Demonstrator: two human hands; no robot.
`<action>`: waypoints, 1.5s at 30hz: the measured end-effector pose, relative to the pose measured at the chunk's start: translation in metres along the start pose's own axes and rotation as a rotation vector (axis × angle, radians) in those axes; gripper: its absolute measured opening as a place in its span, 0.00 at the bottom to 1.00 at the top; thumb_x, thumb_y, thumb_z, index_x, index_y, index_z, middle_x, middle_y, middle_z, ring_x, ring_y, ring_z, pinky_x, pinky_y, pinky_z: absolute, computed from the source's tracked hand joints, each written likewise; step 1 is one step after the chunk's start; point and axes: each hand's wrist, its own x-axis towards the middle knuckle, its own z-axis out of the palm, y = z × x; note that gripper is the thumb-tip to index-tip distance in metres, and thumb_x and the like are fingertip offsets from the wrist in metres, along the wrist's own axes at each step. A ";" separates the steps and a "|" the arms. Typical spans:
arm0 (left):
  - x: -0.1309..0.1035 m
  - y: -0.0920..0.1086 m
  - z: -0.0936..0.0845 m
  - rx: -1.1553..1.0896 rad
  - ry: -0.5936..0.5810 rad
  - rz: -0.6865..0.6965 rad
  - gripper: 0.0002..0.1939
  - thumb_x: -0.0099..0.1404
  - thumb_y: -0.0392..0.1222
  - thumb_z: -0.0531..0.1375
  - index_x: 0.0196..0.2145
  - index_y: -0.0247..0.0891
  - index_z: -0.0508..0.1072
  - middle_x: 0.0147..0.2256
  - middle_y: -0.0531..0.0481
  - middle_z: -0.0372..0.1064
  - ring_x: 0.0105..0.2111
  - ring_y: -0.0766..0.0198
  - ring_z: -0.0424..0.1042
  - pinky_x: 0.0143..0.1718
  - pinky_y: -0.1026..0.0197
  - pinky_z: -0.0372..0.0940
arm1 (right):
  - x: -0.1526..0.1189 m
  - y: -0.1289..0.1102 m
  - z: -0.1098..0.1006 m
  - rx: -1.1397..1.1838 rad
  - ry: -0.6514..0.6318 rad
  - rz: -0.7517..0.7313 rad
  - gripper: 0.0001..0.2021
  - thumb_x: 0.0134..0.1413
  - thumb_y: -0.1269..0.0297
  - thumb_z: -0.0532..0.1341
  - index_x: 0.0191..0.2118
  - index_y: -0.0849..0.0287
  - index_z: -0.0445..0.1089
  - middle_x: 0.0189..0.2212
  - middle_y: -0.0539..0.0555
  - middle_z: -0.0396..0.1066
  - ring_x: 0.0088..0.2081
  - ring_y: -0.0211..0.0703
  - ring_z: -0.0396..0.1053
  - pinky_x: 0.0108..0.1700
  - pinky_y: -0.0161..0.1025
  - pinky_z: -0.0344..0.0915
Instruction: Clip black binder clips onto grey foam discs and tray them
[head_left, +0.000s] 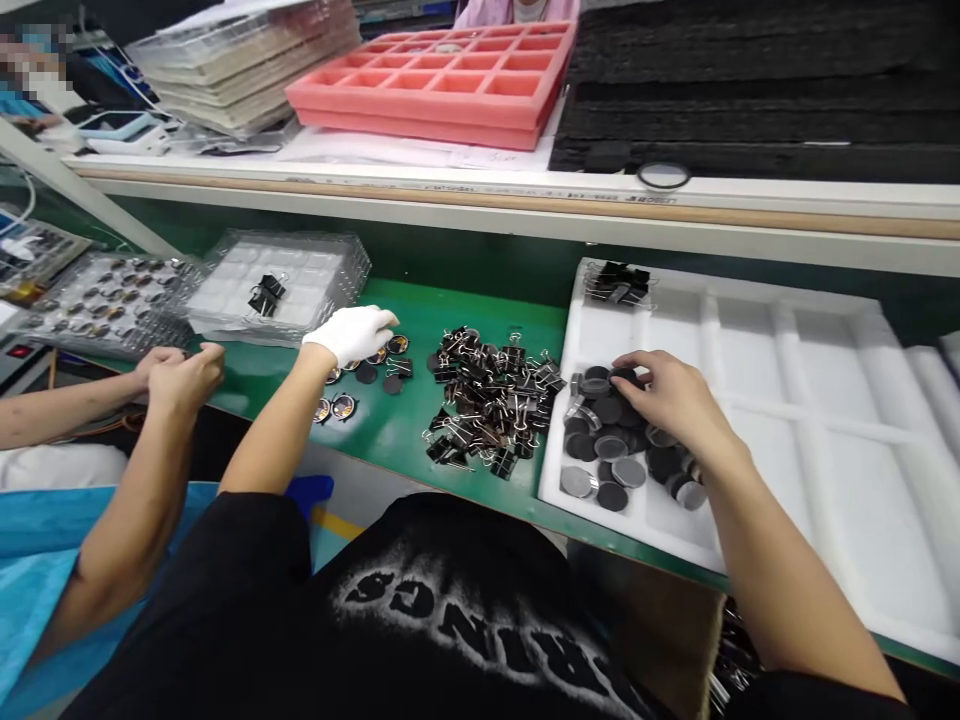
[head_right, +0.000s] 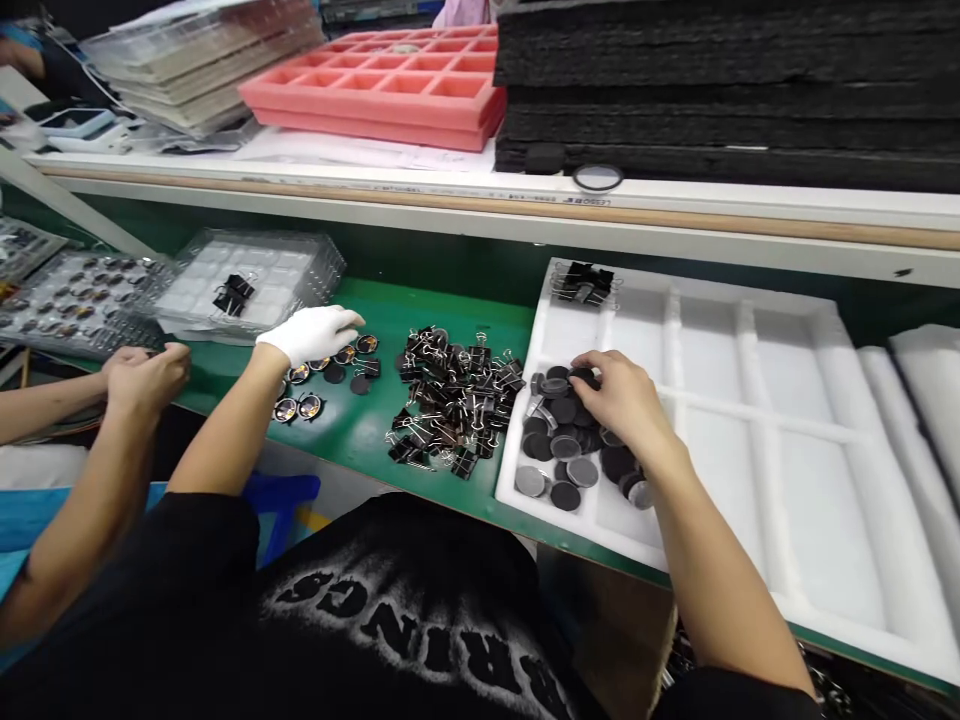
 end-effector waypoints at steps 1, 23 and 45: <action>-0.002 -0.006 0.008 -0.005 0.017 -0.050 0.26 0.73 0.50 0.49 0.61 0.44 0.75 0.58 0.44 0.75 0.55 0.48 0.76 0.56 0.53 0.68 | 0.001 -0.001 -0.002 0.016 0.009 0.017 0.17 0.60 0.57 0.60 0.50 0.54 0.77 0.49 0.61 0.78 0.43 0.60 0.78 0.53 0.57 0.71; -0.023 0.082 0.002 -0.620 0.543 0.089 0.10 0.70 0.45 0.59 0.45 0.40 0.75 0.41 0.47 0.82 0.38 0.61 0.81 0.44 0.60 0.73 | -0.047 -0.131 0.016 1.210 -0.018 -0.065 0.16 0.56 0.51 0.72 0.43 0.58 0.78 0.32 0.53 0.80 0.30 0.43 0.81 0.32 0.39 0.79; -0.072 0.192 0.036 -1.579 0.187 0.172 0.13 0.67 0.51 0.66 0.43 0.42 0.77 0.35 0.49 0.77 0.30 0.65 0.75 0.33 0.60 0.73 | -0.068 -0.130 0.086 0.623 0.332 -0.516 0.13 0.69 0.70 0.59 0.47 0.51 0.83 0.46 0.54 0.84 0.47 0.48 0.83 0.52 0.46 0.82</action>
